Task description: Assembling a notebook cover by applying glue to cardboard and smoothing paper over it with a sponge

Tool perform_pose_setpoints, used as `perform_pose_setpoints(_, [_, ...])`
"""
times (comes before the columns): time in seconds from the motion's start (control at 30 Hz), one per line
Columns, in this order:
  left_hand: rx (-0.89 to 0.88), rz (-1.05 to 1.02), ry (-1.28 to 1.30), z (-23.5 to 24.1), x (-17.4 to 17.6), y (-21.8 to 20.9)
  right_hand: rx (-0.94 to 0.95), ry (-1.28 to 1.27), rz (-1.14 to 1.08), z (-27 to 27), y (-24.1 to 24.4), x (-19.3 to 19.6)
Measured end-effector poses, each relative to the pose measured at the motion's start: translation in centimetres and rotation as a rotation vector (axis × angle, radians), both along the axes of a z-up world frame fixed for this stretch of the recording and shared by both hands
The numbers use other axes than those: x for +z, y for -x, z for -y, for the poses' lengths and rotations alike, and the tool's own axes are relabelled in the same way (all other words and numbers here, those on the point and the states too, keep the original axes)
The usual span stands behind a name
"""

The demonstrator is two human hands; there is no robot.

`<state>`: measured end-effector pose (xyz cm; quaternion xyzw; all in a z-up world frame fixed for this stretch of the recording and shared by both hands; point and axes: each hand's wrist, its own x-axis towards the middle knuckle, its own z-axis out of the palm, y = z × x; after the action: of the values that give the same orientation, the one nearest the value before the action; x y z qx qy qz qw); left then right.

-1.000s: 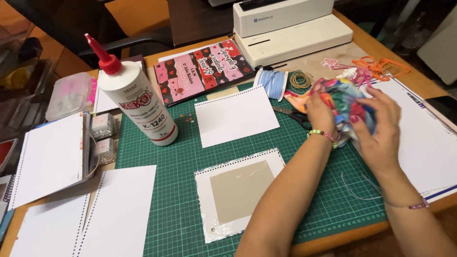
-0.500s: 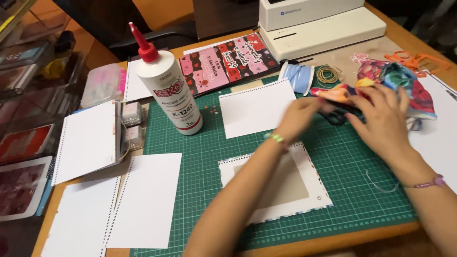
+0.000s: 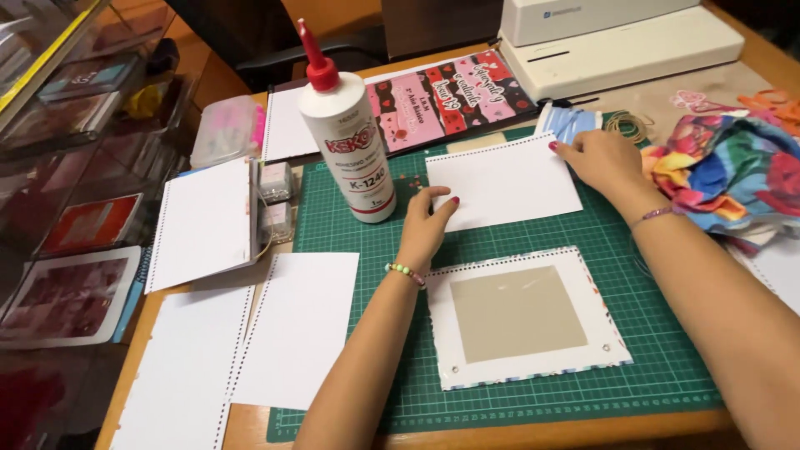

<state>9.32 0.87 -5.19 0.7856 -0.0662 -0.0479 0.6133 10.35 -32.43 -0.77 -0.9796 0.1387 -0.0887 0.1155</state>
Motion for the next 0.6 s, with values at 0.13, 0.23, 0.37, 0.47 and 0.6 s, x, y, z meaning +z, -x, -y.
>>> perform_pose_setpoints(0.13, [-0.014,-0.036,0.044,0.0,1.9,1.7,-0.037,-0.161,-0.001,0.9,-3.0,-2.5])
perform_pose_setpoints(0.23, [-0.008,-0.024,0.089,0.0,2.4,1.7,-0.025,-0.35,0.131,1.8,-4.5,-4.2])
perform_pose_setpoints(0.37, [0.048,-0.02,0.198,-1.0,6.0,2.3,0.037,-0.938,0.322,0.6,-1.9,-1.6])
perform_pose_setpoints(0.47, [0.058,-0.131,0.31,-2.4,9.1,3.6,0.012,-1.204,0.391,1.2,0.1,0.2])
perform_pose_setpoints(0.6, [-0.073,-0.171,0.425,-4.2,11.6,7.0,-0.002,-1.265,0.357,-0.2,7.0,3.1])
